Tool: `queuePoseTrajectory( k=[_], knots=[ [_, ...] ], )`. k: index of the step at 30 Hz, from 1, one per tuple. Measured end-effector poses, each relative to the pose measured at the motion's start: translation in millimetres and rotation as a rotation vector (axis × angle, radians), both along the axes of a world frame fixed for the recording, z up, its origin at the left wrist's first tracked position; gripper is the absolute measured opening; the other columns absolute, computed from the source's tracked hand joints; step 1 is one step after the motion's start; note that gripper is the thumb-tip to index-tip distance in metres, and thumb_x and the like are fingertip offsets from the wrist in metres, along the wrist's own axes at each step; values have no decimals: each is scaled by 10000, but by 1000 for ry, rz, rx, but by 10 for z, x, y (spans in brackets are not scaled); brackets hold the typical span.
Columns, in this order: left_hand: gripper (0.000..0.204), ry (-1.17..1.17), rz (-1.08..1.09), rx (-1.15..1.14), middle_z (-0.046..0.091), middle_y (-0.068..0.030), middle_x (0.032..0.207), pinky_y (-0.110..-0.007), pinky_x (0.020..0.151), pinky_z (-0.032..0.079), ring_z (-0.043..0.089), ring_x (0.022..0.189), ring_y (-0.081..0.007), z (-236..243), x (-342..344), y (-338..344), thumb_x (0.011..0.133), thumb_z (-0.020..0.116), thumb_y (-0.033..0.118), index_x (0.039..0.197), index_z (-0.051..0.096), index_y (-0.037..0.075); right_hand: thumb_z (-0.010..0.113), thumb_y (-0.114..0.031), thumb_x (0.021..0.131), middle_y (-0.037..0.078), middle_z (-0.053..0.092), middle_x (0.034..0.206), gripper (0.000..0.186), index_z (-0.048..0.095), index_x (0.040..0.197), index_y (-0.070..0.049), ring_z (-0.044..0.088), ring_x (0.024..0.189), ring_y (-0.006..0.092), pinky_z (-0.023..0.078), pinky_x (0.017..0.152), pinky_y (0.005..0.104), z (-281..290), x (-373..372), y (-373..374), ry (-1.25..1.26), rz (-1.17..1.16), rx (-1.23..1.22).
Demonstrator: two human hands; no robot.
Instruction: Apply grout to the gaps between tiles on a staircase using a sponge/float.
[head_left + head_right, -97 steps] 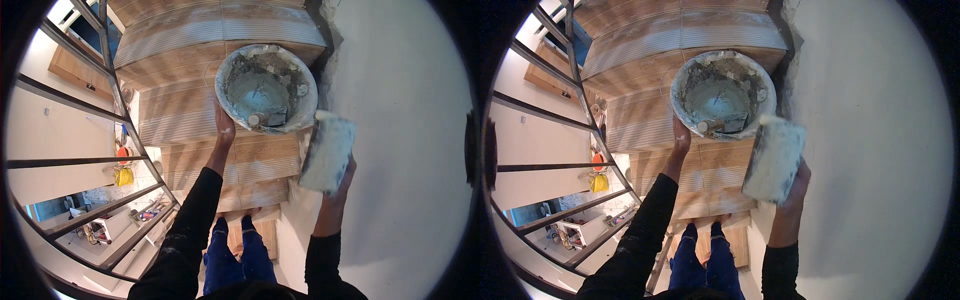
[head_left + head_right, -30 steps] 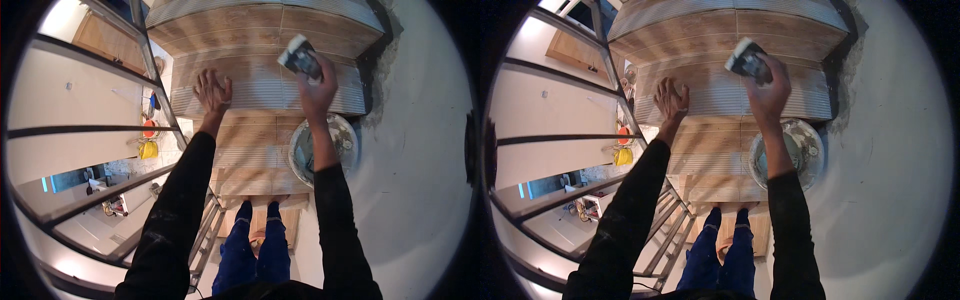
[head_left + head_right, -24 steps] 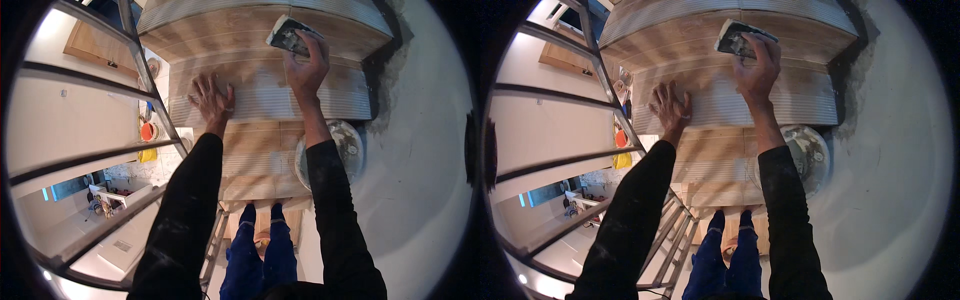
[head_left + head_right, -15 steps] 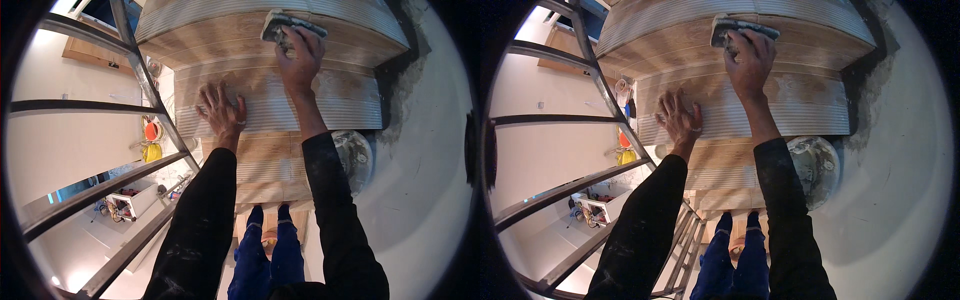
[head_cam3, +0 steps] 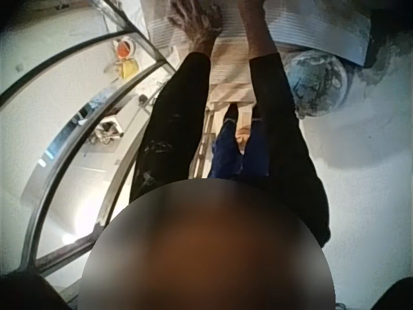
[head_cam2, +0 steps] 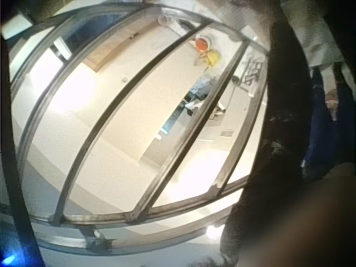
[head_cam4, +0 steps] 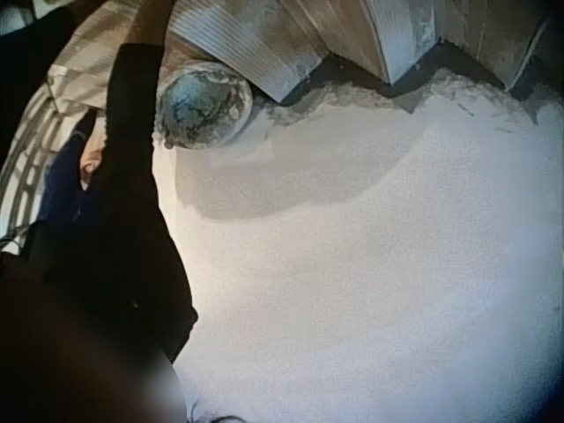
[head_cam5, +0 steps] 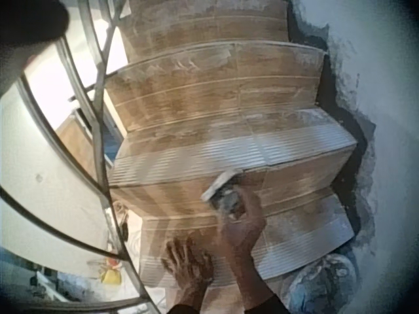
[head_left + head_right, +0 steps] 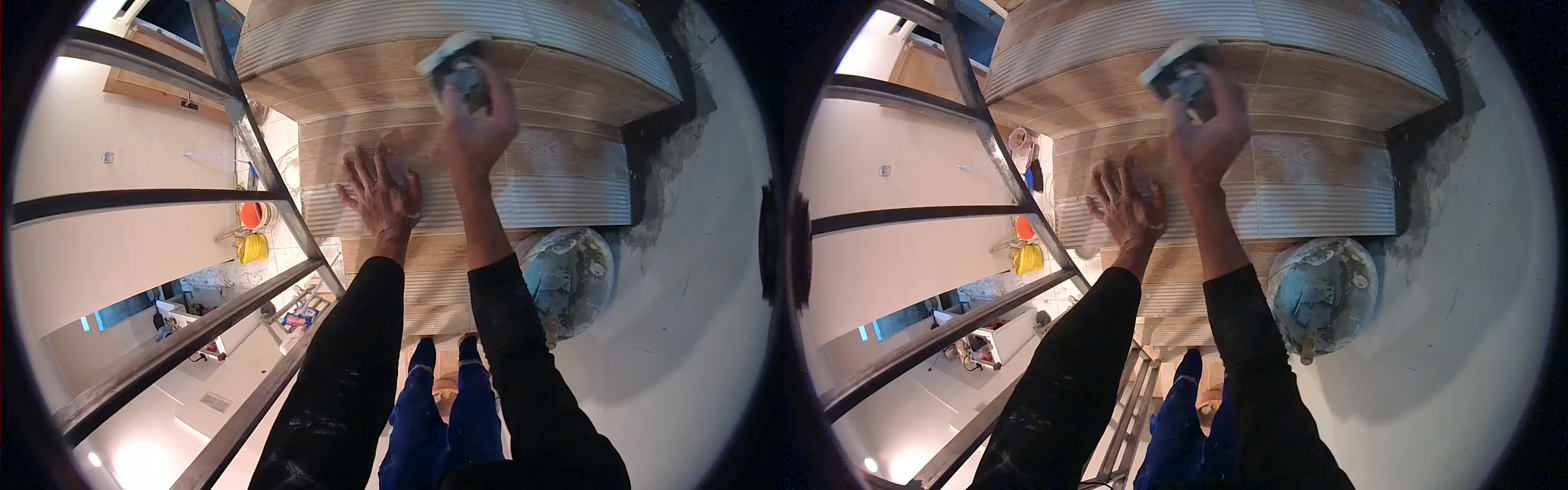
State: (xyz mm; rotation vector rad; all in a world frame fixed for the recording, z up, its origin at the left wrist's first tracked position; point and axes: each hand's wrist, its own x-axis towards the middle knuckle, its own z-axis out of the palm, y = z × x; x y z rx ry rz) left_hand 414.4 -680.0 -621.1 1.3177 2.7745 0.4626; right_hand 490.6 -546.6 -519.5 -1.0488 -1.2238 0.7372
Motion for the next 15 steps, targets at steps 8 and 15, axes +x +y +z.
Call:
queuePoseTrajectory(
  k=[8, 15],
  knots=[
    [778, -30, -14, 14, 312, -177, 1722, -733, 1242, 108, 188, 1621, -432, 4, 45, 59, 881, 668, 474, 1583, 472, 201, 835, -63, 710, 19, 704, 1193, 516, 791, 1209, -185, 616, 1144, 288, 456, 1048, 465, -159, 289, 363, -540, -186, 632],
    [792, -10, 11, 50, 309, -178, 1727, -743, 1238, 106, 171, 1625, -436, 18, -87, 4, 886, 666, 476, 1600, 456, 206, 804, -35, 774, 16, 721, 1204, 490, 784, 1245, -165, 663, 1096, 297, 443, 1091, 499, -494, 373, 125, -511, 50, 477]
  ],
)
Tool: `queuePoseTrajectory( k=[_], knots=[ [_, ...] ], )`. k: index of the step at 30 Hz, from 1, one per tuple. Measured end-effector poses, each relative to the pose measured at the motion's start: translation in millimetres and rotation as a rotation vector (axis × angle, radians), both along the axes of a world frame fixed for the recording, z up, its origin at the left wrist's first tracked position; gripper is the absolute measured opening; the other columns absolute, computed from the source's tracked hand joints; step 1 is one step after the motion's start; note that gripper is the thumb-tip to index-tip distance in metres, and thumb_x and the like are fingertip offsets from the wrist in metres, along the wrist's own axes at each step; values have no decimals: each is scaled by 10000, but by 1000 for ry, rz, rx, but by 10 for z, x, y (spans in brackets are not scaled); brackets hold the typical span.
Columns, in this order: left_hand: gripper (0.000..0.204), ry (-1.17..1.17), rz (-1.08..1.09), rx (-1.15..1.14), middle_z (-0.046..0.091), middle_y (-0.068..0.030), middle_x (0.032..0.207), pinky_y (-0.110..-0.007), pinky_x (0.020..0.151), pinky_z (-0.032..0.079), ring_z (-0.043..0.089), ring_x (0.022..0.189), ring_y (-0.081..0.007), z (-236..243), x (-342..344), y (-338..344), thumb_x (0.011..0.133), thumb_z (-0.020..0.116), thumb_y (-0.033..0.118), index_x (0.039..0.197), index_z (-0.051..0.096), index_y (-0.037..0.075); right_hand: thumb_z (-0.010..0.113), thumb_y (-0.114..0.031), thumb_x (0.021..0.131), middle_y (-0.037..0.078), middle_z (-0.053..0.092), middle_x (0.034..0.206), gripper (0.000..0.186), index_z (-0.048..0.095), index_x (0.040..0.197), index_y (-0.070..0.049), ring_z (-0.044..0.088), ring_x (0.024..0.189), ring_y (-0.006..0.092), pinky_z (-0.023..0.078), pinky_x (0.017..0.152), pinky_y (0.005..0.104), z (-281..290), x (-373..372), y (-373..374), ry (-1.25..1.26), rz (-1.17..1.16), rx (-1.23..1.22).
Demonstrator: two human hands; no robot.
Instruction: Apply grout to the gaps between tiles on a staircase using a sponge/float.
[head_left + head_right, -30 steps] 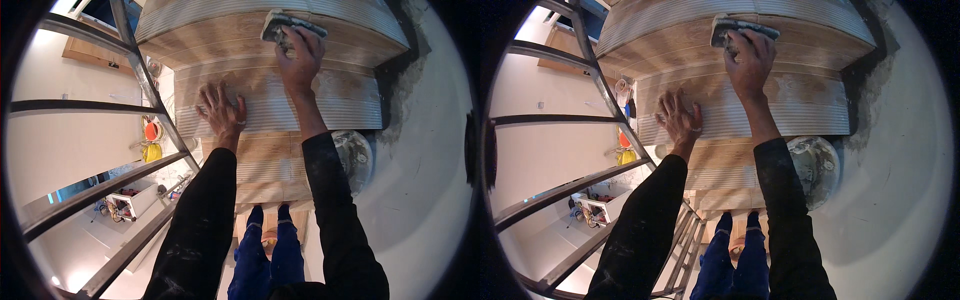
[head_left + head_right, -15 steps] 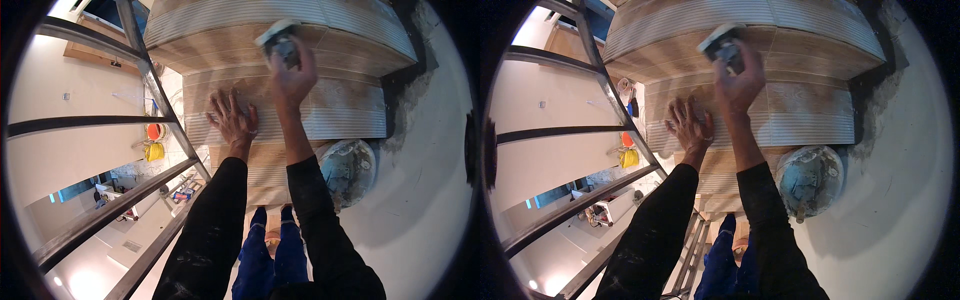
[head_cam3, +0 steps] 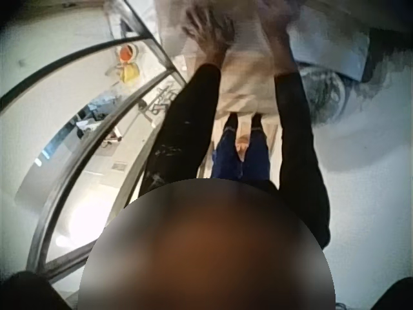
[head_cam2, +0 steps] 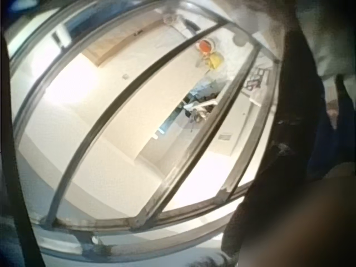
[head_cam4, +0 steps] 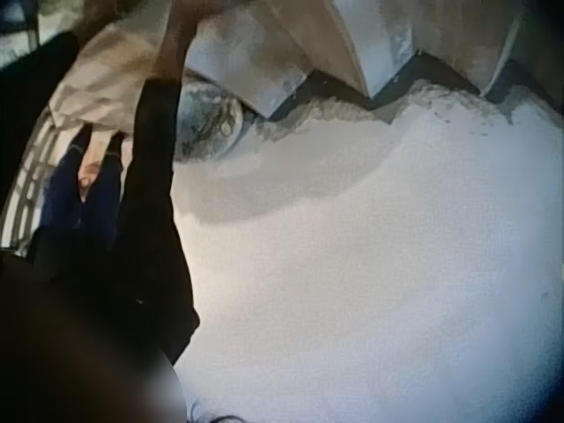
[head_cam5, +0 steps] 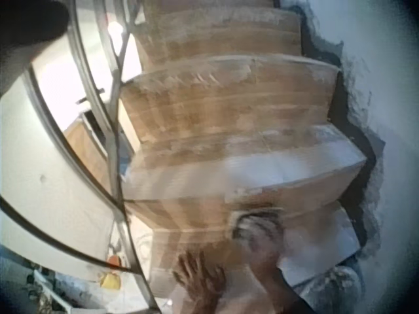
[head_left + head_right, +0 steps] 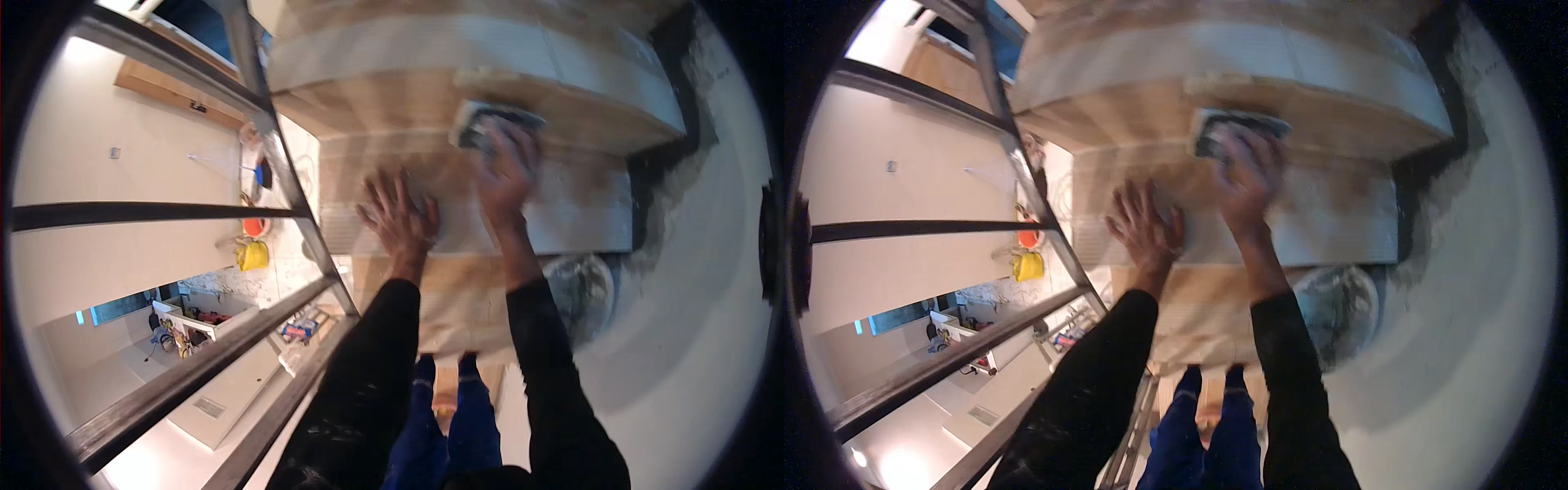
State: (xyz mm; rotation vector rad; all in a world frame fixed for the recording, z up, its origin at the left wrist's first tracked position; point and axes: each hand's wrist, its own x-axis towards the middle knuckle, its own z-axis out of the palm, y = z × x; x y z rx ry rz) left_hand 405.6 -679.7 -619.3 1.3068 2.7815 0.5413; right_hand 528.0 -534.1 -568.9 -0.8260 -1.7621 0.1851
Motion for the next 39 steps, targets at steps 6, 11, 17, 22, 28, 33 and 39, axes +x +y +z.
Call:
queuePoseTrajectory(
  k=[6, 11, 17, 22, 28, 33, 39],
  knots=[
    [826, -76, -11, -76, 271, -179, 1750, -745, 1247, 78, 113, 1647, -421, 32, 123, 15, 903, 651, 476, 1656, 392, 257, 770, -23, 842, 142, 730, 1266, 467, 738, 1307, -51, 697, 1114, 341, 537, 1002, 487, 634, -208, 113, 644, -249, -352],
    [856, 18, -45, -105, 200, -157, 1782, -752, 1244, 50, 110, 1653, -403, -141, 45, -104, 893, 669, 520, 1661, 382, 273, 757, -15, 815, 149, 721, 1230, 497, 733, 1310, -51, 685, 1077, 344, 550, 960, 469, 617, -874, -338, 361, -150, -329],
    [824, -62, -22, -21, 218, -160, 1775, -755, 1235, 64, 127, 1650, -408, -44, 50, -57, 901, 656, 516, 1647, 410, 269, 820, -42, 738, 75, 716, 1195, 507, 773, 1238, -114, 624, 1150, 323, 509, 1033, 475, 601, -532, -414, 90, 110, -121],
    [819, -69, -29, -74, 249, -172, 1763, -722, 1248, 55, 111, 1650, -400, 31, 139, 53, 930, 651, 499, 1659, 385, 238, 849, -48, 719, 54, 706, 1188, 459, 806, 1167, -141, 623, 1132, 303, 495, 1042, 493, 537, -217, 220, -88, -120, 212],
    [791, -82, -24, -59, 273, -181, 1738, -721, 1242, 91, 155, 1634, -406, 51, 86, -11, 915, 676, 465, 1625, 418, 231, 822, -22, 749, 63, 712, 1201, 493, 783, 1229, -128, 651, 1121, 306, 494, 1047, 471, 266, -96, -95, -153, -14, -37],
    [771, -63, -9, -33, 264, -162, 1753, -730, 1245, 87, 153, 1640, -407, 99, 66, 18, 895, 649, 473, 1604, 471, 228, 795, -9, 764, 110, 718, 1215, 540, 759, 1294, -106, 667, 1110, 308, 531, 999, 446, 620, -68, 32, 363, -238, -270],
    [774, -39, -27, -96, 269, -158, 1751, -728, 1247, 68, 148, 1641, -407, -82, 66, 10, 896, 662, 490, 1599, 475, 226, 760, -49, 790, 166, 733, 1223, 538, 718, 1326, -30, 696, 1091, 329, 559, 951, 450, 734, -721, -159, 297, -181, -206]
  ],
)
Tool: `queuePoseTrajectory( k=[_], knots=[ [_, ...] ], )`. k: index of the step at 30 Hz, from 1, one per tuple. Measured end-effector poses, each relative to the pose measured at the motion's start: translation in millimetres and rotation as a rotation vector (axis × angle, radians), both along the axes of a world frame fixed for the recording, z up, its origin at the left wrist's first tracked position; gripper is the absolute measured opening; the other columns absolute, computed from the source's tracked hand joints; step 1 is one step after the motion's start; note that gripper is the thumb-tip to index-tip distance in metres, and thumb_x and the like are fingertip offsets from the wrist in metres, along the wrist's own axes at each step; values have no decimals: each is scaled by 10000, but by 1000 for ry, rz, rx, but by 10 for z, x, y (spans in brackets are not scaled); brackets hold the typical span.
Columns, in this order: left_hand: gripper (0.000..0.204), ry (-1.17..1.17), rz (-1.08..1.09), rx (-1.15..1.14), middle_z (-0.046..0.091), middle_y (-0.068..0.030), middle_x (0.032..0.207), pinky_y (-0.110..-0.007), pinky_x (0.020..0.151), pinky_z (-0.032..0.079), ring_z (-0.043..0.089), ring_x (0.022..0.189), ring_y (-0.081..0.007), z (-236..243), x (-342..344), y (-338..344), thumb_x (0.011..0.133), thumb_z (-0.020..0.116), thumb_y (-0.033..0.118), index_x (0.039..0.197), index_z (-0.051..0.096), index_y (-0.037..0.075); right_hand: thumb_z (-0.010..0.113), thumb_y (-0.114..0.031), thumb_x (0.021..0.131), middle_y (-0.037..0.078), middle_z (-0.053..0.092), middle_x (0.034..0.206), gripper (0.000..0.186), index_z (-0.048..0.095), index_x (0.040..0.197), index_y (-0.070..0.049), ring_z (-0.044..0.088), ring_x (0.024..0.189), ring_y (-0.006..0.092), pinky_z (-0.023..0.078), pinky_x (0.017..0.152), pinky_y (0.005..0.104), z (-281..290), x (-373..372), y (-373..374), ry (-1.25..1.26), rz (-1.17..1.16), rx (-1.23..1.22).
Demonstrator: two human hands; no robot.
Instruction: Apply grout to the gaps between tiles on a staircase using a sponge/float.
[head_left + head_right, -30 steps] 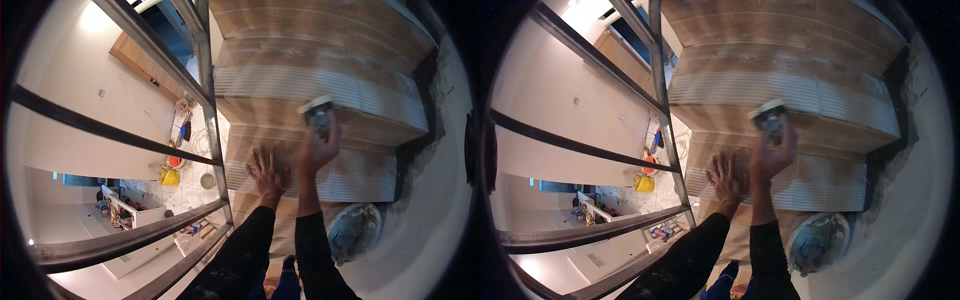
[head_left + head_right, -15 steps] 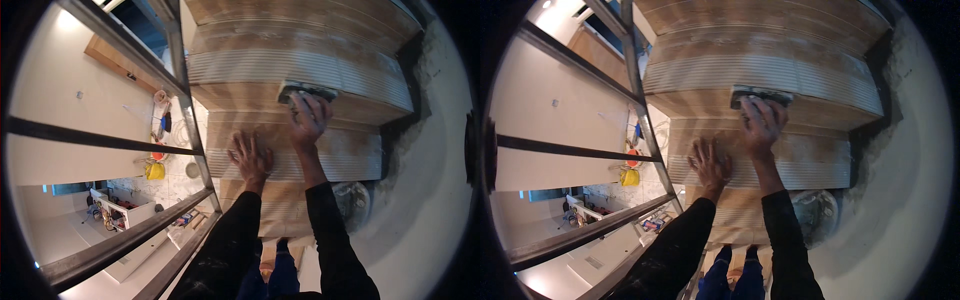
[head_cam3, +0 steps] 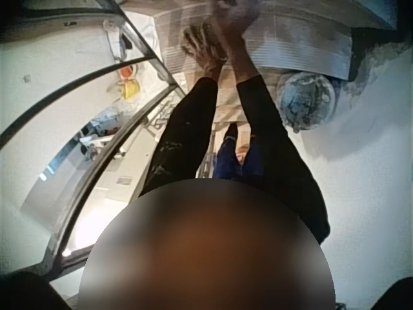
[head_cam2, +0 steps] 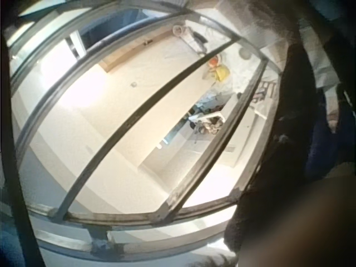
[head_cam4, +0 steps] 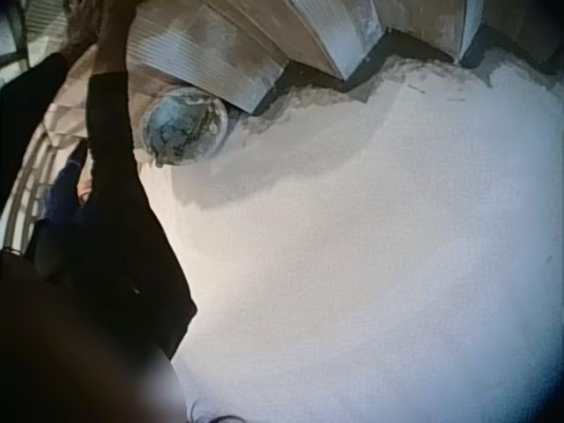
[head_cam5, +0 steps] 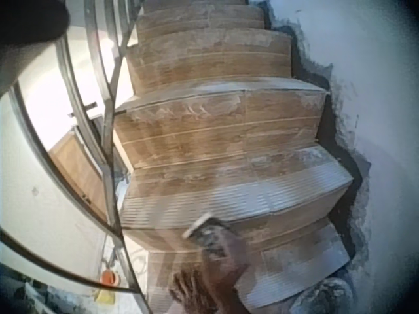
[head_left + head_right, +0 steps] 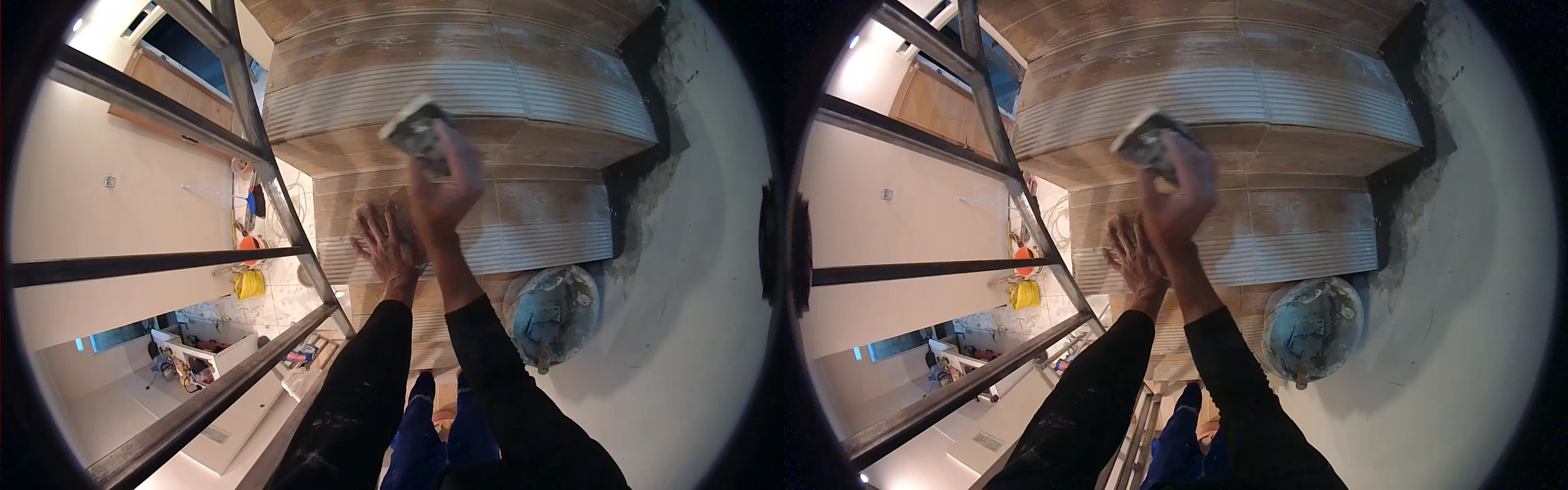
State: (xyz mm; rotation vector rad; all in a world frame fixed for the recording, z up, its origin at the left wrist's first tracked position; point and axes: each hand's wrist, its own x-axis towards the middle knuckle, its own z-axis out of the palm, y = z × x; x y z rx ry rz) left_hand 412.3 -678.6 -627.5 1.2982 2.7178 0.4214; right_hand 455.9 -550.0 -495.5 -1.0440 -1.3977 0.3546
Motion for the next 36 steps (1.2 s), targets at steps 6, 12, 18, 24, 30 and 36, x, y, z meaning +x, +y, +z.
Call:
queuePoseTrajectory(
  k=[6, 12, 18, 24, 30, 36],
  knots=[
    [796, -16, 26, 27, 283, -159, 1743, -721, 1253, 69, 140, 1641, -406, 105, 3, -4, 893, 670, 487, 1614, 453, 229, 748, -168, 875, 199, 743, 1148, 464, 706, 1300, 13, 722, 990, 333, 563, 900, 442, 446, 399, -21, 245, 281, -358],
    [803, -35, 11, 40, 275, -158, 1739, -716, 1245, 101, 157, 1634, -403, 186, 38, 25, 900, 681, 461, 1626, 427, 232, 757, -283, 915, 201, 764, 958, 368, 763, 1125, 18, 749, 889, 272, 567, 800, 400, 1057, 846, 598, -211, 157, -621],
    [803, -56, 26, 85, 276, -152, 1747, -731, 1251, 78, 113, 1648, -402, 183, -9, -9, 870, 684, 460, 1608, 463, 232, 782, -296, 905, 195, 772, 1002, 386, 747, 1162, -10, 753, 882, 341, 584, 820, 434, 831, 166, 175, -193, 504, -457],
    [783, -36, 37, 26, 286, -143, 1745, -729, 1245, 91, 120, 1648, -399, 157, -56, -51, 876, 680, 467, 1597, 481, 237, 882, -178, 761, 94, 761, 1147, 431, 776, 1172, -101, 684, 1066, 289, 500, 998, 472, 145, 643, -72, -298, 527, 1],
    [777, -14, 31, 34, 281, -146, 1746, -721, 1247, 100, 144, 1643, -398, 151, 42, 66, 881, 672, 472, 1595, 482, 235, 884, -111, 714, -3, 748, 1216, 471, 790, 1172, -171, 606, 1178, 272, 451, 1038, 439, -59, 983, 430, -618, 176, 299],
    [786, -34, 40, 31, 293, -153, 1737, -716, 1251, 100, 160, 1639, -400, 152, -19, 24, 876, 677, 457, 1601, 477, 230, 813, -34, 759, 31, 734, 1197, 500, 752, 1246, -128, 641, 1065, 272, 487, 995, 415, -528, 1025, 174, -517, 290, 29]
  ],
)
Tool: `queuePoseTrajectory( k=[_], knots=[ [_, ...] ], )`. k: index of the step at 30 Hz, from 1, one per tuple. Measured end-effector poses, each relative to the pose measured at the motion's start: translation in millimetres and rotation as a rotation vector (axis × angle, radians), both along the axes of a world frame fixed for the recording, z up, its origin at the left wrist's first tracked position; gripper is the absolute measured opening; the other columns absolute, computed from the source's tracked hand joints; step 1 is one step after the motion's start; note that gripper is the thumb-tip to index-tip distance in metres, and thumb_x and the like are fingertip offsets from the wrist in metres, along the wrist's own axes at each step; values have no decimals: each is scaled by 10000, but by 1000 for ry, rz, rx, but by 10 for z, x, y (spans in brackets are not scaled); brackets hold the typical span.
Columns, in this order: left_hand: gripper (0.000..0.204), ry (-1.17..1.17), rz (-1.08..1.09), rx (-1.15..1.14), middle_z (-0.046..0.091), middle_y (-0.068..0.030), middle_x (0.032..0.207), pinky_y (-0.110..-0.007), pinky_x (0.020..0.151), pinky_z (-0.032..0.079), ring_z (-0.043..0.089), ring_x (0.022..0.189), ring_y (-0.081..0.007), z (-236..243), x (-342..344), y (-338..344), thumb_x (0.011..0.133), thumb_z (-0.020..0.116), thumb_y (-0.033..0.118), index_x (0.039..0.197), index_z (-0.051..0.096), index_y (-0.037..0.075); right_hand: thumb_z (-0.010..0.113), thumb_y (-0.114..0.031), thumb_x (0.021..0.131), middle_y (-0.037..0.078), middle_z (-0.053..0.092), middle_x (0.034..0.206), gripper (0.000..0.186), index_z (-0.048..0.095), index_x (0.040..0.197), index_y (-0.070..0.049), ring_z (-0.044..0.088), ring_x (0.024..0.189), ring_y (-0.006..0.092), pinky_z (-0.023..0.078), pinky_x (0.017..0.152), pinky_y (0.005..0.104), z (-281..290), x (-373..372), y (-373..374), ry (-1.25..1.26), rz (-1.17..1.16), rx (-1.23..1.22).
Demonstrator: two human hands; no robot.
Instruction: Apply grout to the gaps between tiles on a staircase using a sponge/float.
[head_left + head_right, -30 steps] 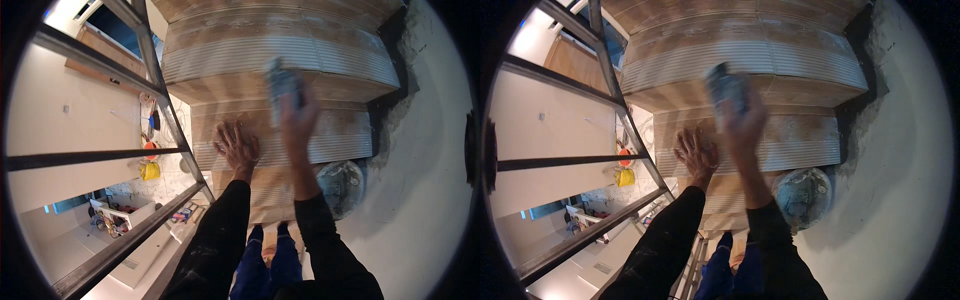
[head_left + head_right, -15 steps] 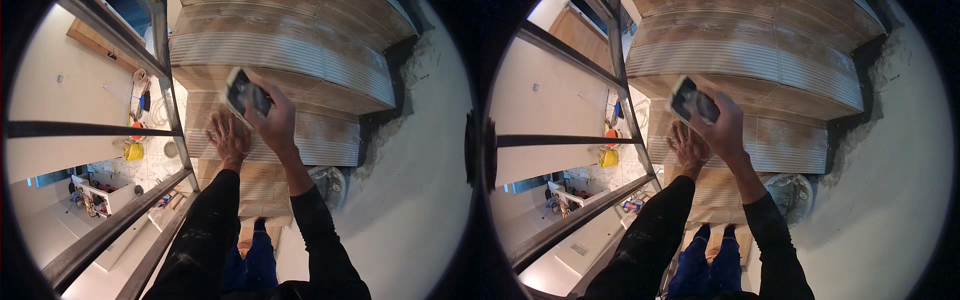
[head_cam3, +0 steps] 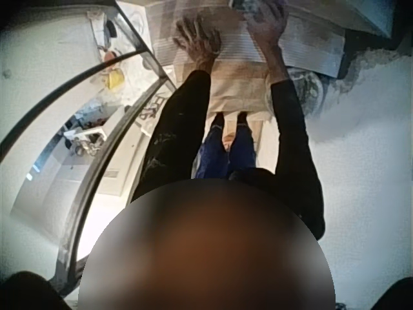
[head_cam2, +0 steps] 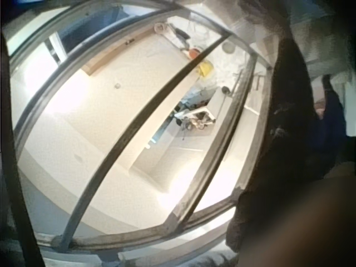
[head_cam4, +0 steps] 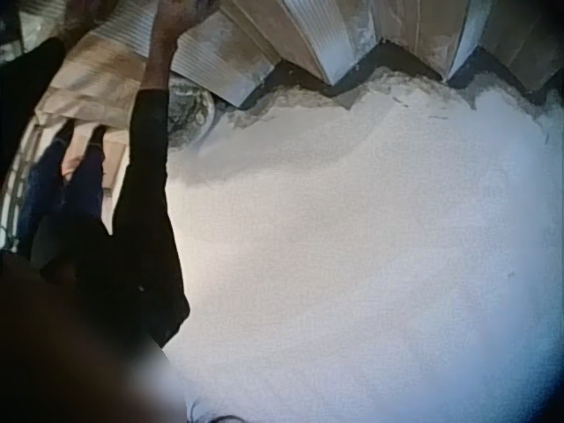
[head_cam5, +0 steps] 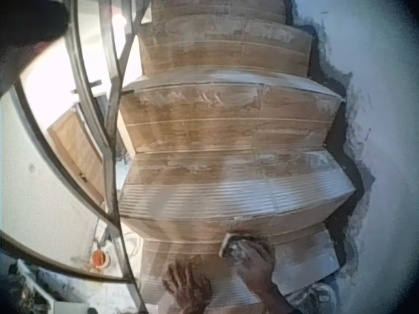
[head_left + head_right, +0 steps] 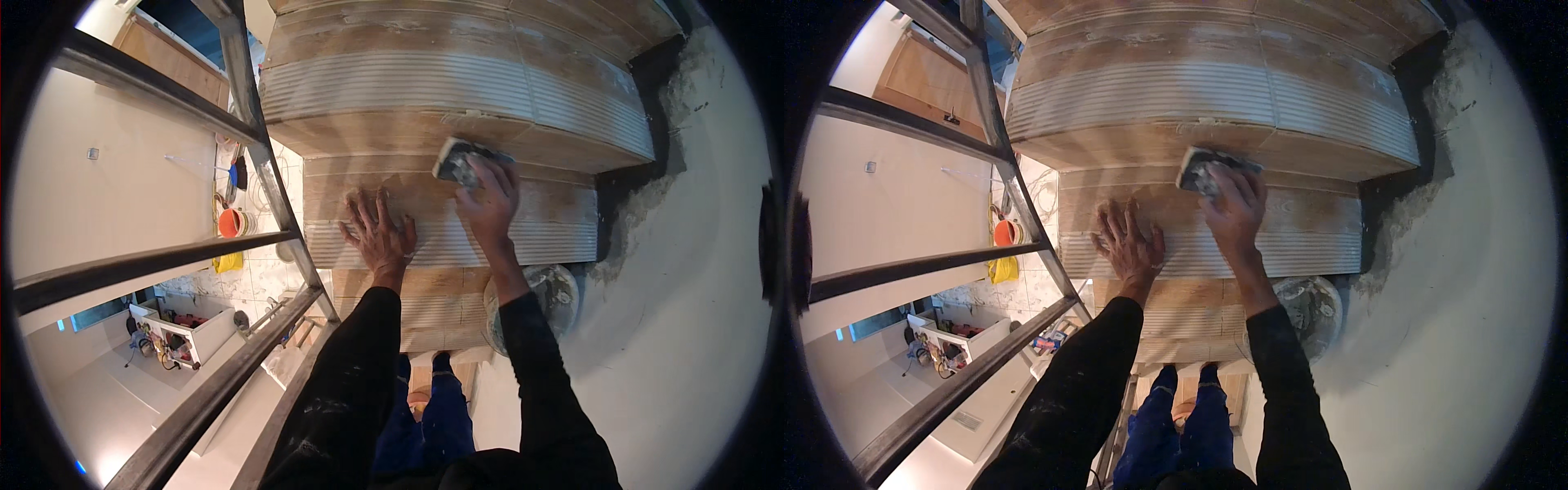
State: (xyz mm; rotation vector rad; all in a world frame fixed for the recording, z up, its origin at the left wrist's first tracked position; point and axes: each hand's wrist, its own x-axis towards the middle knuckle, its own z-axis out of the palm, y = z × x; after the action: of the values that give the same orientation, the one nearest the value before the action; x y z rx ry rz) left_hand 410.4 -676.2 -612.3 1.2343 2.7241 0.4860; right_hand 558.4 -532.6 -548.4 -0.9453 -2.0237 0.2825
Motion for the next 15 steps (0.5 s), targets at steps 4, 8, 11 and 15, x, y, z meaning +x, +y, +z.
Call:
queuePoseTrajectory(
  k=[4, 8, 11, 15],
  knots=[
    [789, -1, -14, 6, 298, -160, 1733, -720, 1250, 93, 160, 1637, -406, 40, 2, -15, 863, 689, 445, 1593, 483, 227, 748, 3, 814, 83, 714, 1184, 521, 688, 1328, -57, 659, 1065, 238, 514, 970, 369, 126, -10, -31, 516, -246, -318],
    [812, -36, -21, -37, 263, -150, 1751, -723, 1250, 80, 134, 1644, -401, 46, 102, 34, 872, 683, 448, 1617, 444, 232, 745, -92, 887, 116, 689, 1224, 500, 634, 1367, -5, 660, 1079, 236, 531, 970, 382, 304, -605, -44, 860, -319, -313],
    [813, 28, -31, -30, 249, -146, 1756, -724, 1249, 76, 123, 1646, -402, -171, -71, -52, 885, 671, 455, 1628, 423, 236, 774, -126, 850, 166, 701, 1225, 501, 662, 1326, -20, 683, 1089, 329, 541, 978, 433, 420, -1193, -342, 698, -169, -252],
    [794, 18, -33, 25, 250, -146, 1755, -724, 1248, 71, 130, 1640, -416, -212, -85, -82, 903, 660, 463, 1625, 420, 236, 814, -94, 733, 114, 725, 1186, 531, 713, 1254, -81, 653, 1139, 361, 494, 1035, 498, 477, -1127, -412, 494, -17, -145]
  ],
)
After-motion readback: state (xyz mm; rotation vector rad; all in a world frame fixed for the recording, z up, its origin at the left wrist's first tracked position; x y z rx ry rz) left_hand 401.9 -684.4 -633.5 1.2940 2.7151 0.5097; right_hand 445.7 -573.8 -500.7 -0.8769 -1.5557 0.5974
